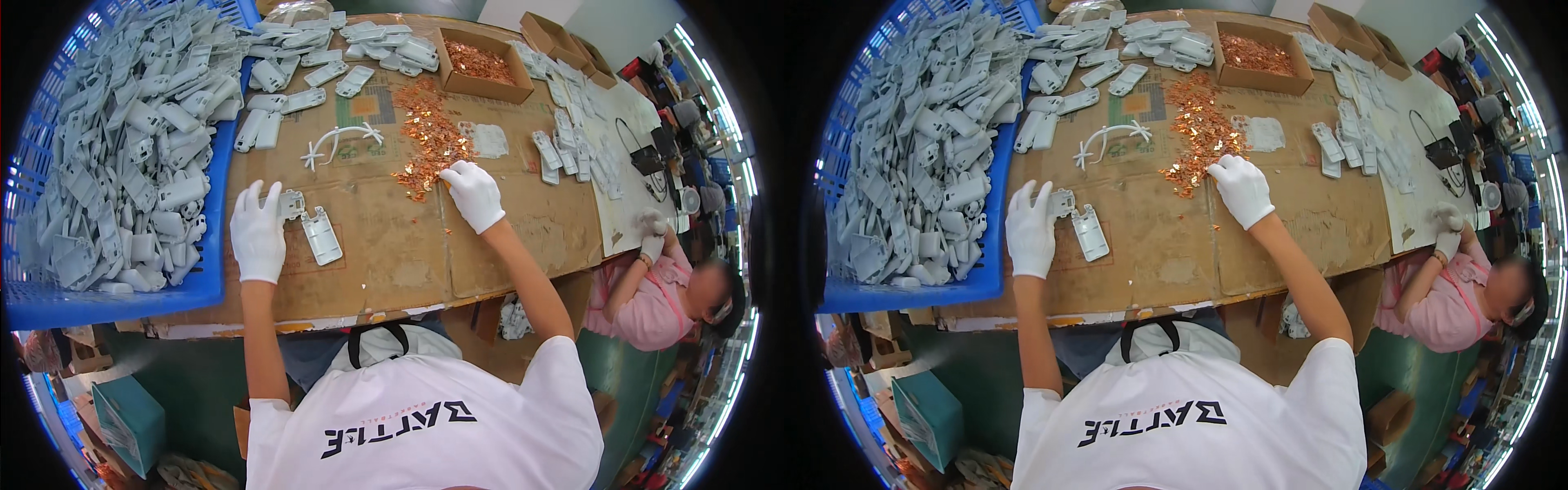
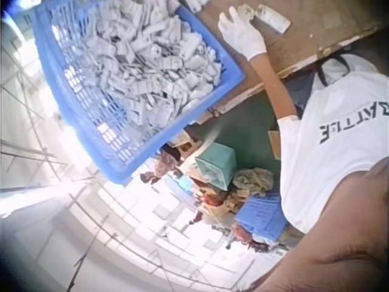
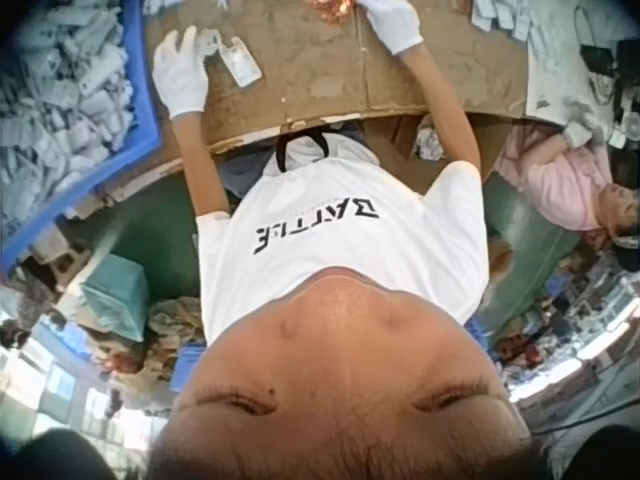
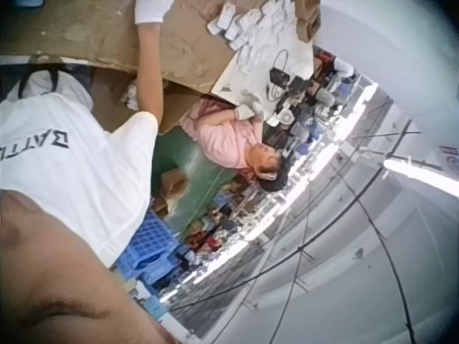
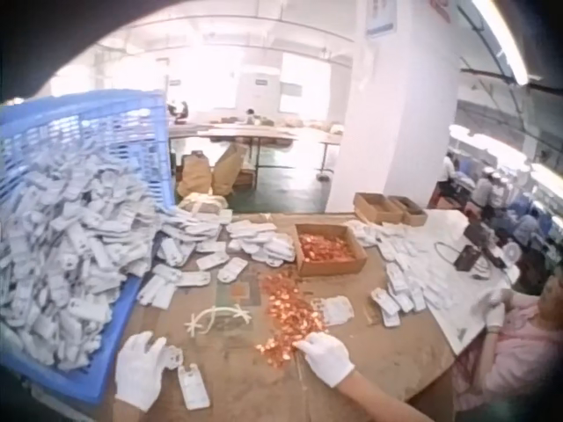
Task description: The person assembles small electronic components by hand, inserting metal components into plastic housings.
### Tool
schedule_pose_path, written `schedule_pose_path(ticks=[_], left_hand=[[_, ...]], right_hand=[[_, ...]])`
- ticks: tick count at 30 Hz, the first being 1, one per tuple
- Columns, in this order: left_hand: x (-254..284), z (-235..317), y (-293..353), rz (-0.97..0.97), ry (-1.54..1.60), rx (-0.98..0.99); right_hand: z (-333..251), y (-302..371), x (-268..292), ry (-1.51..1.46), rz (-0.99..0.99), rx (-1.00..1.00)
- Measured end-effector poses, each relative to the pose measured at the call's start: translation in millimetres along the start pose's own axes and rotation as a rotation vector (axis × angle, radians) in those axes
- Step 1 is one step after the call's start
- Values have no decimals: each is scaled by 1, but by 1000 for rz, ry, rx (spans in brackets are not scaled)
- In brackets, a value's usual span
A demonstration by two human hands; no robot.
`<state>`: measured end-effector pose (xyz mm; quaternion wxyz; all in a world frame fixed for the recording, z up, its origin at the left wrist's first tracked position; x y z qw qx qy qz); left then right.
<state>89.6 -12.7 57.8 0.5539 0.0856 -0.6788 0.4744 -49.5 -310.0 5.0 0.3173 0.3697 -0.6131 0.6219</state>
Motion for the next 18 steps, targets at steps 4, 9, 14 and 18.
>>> schedule_pose_path(ticks=[4, 9, 14, 18], left_hand=[[-51, -37, 22, -457, 120, 189], [-49, -34, 31, -373, 203, 273], [-35, -21, 52, -307, 78, 340], [-36, -28, 56, -319, 124, 496]], right_hand=[[1, -1, -1, 27, -61, -30], [-1, -4, 9, 5, -53, -60], [15, 9, 14, -22, -63, -292], [-18, -13, 22, -79, 58, 37]])
Point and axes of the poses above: each hand's wrist, its own y-axis away from the middle knuckle, its own x-axis out of the back of the hand, z = x × y, the point moved 8 cm from there along -y, towards the middle knuckle, and after that the axes turned 7 degrees about x, right-handed, at the moved point
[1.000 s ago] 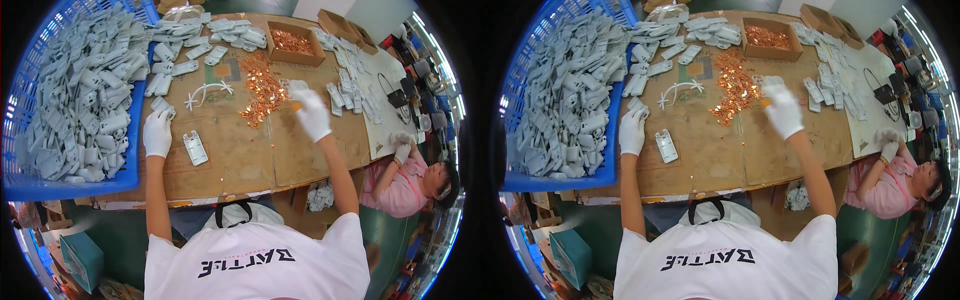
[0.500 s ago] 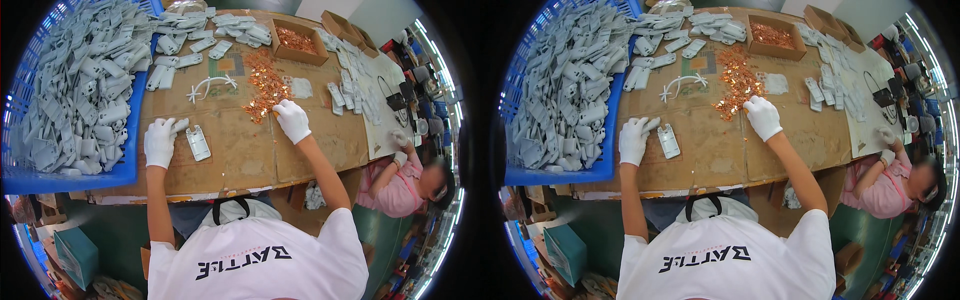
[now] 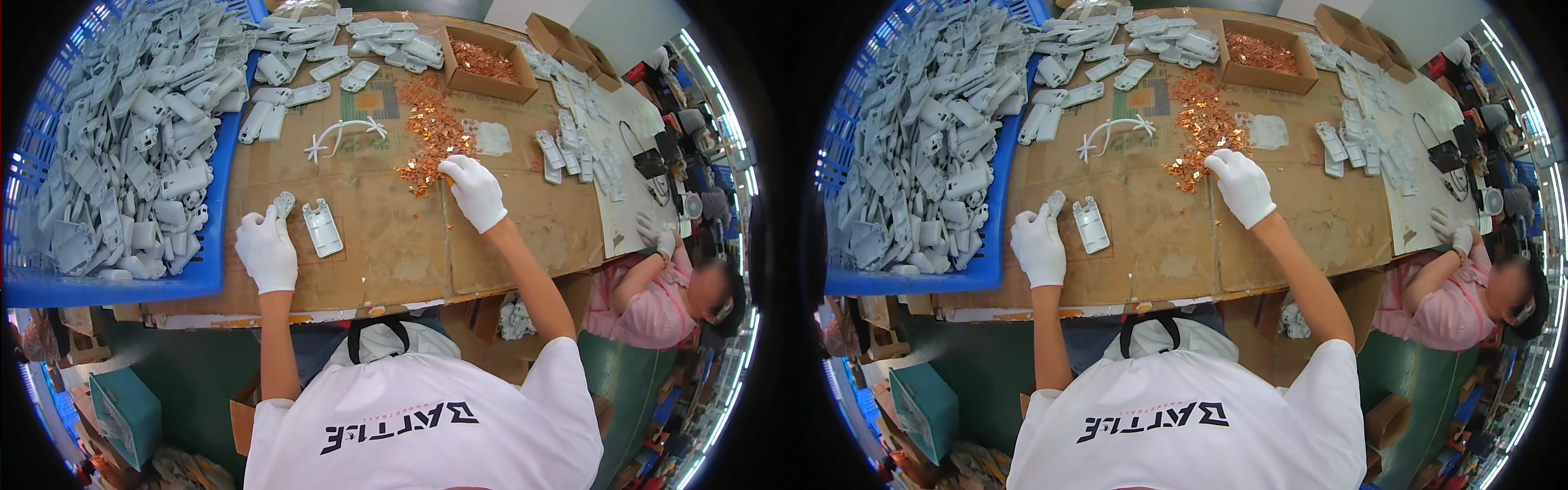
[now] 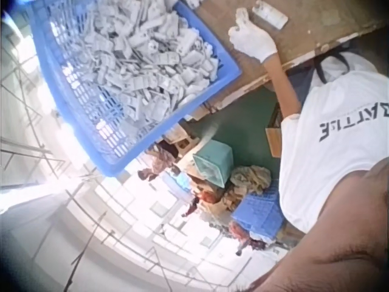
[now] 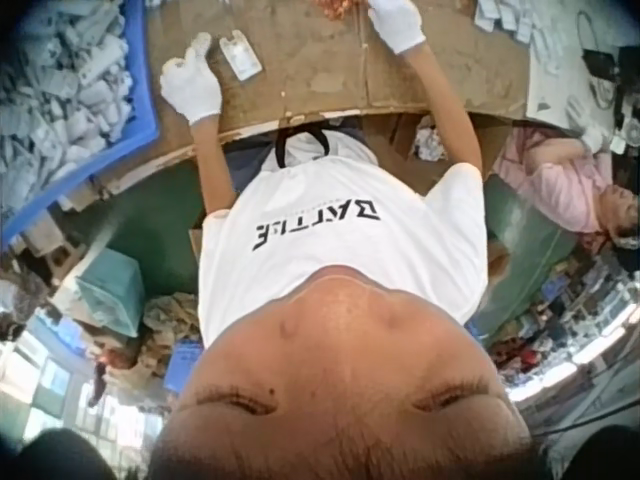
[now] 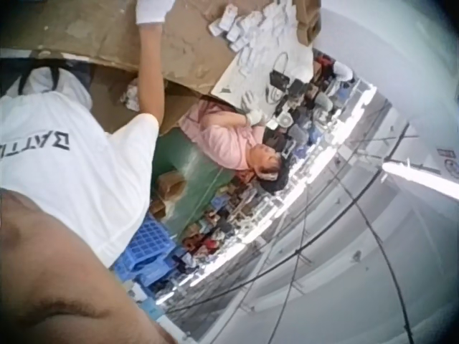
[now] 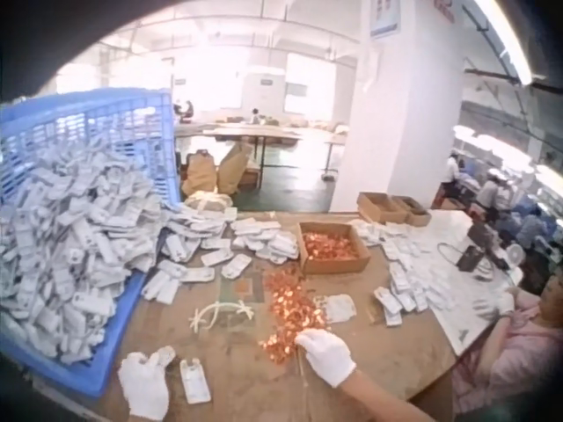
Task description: The person assembles small electronic components by hand, inserting metal components into plastic housings.
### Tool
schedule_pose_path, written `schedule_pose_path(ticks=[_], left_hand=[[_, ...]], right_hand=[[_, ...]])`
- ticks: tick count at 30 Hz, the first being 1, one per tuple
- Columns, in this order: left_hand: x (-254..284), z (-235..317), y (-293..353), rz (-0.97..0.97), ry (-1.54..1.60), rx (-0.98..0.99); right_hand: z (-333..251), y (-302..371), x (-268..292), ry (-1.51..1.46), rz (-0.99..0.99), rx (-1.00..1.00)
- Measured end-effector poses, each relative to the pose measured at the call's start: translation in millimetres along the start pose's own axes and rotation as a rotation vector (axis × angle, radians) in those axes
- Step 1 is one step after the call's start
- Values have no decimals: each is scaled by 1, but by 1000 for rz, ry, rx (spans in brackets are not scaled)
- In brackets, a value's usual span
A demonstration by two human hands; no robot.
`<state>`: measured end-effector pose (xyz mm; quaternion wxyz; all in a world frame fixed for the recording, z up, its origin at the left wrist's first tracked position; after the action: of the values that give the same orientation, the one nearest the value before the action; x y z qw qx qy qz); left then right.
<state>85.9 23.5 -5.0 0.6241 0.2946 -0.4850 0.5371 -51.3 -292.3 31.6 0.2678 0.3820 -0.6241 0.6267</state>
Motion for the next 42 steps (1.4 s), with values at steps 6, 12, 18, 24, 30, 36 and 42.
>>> schedule_pose_path(ticks=[6, 12, 18, 24, 30, 36, 42], left_hand=[[9, 13, 13, 294, -126, -132], [6, 2, 11, 48, 24, 80], [-11, -15, 17, 13, 183, 166], [-6, -19, 16, 73, 187, 201], [-11, -33, 7, -81, 116, 227], [-9, -41, 9, -80, 348, 91], [-2, -37, 30, -159, 527, 200]], right_hand=[[13, 11, -23, 9, -147, 20], [11, 8, -20, -43, -126, 16], [25, 10, -23, -120, -239, -89], [34, 15, -18, -268, -192, -327], [32, 16, -6, 15, -272, -327], [13, 11, -22, 37, -206, -159], [21, 16, -23, 8, -331, -226]])
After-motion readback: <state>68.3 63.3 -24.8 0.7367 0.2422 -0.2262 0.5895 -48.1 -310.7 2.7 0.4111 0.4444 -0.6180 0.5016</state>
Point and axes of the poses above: each hand's wrist, its own y-axis away from the middle knuckle, its own x-axis out of the back of the hand, z = x × y, the point moved 8 cm from there along -y, towards the middle knuckle, and after that the axes turned 7 degrees about x, right-handed, at the moved point
